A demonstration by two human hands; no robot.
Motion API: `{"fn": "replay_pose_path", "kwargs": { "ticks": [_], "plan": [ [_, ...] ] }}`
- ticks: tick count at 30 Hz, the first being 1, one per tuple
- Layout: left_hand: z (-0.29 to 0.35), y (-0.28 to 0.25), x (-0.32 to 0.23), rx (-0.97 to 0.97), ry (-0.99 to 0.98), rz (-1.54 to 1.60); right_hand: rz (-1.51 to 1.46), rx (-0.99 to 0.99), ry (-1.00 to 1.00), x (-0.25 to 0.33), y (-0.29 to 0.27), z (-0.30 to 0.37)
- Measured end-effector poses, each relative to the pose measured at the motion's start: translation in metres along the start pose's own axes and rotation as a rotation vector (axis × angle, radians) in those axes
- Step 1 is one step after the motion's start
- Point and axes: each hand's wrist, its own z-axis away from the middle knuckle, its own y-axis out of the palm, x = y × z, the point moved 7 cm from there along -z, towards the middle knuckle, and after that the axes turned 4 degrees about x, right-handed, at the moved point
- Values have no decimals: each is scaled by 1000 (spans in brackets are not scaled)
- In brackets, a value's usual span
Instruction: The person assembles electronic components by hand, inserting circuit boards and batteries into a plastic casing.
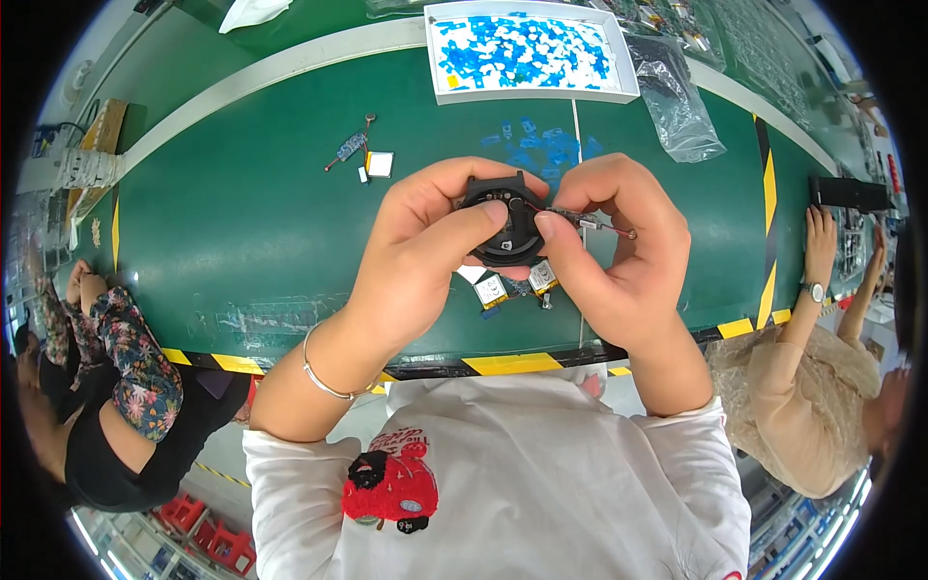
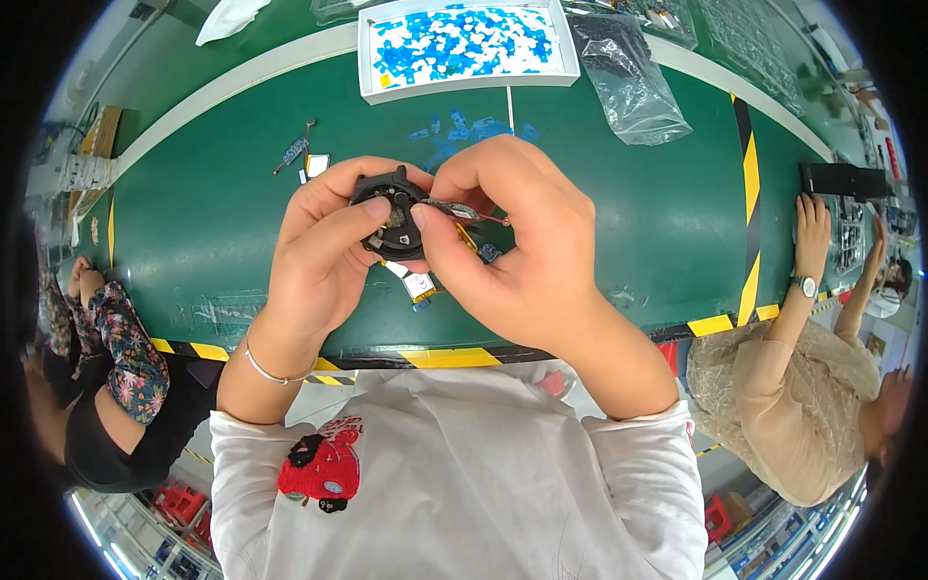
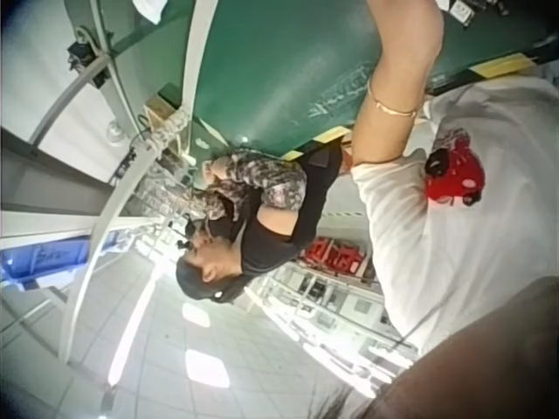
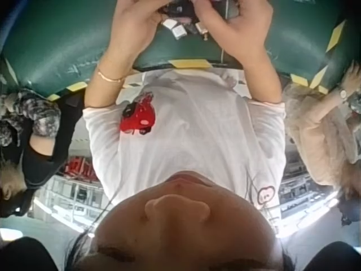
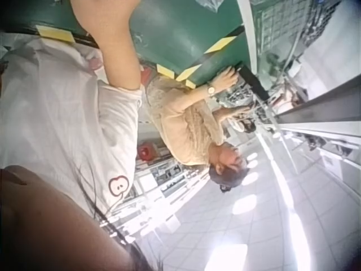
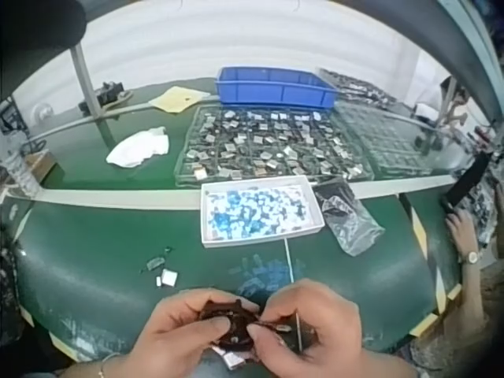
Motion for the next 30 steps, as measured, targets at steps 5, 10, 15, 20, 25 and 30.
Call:
{"fn": "replay_pose_path", "kwargs": {
  "ticks": [5,10,15,20,25,30],
  "plan": [
    [0,-2,-4,-3,97,-129,-31,118,55,3,3,0],
    [-1,-1,-3,85,77,-54,-16,150,17,5,8,0],
    [-2,0,-2,70,77,-108,-26,153,89,2,9,2],
    [5,4,-9,-114,186,-194,-149,119,245,-15,5,4],
    [13,11,-19,-43,346,-701,-308,123,332,-22,10,0],
    [17,13,-18,-51,332,-754,-507,199,390,-32,24,6]
  ]
}}
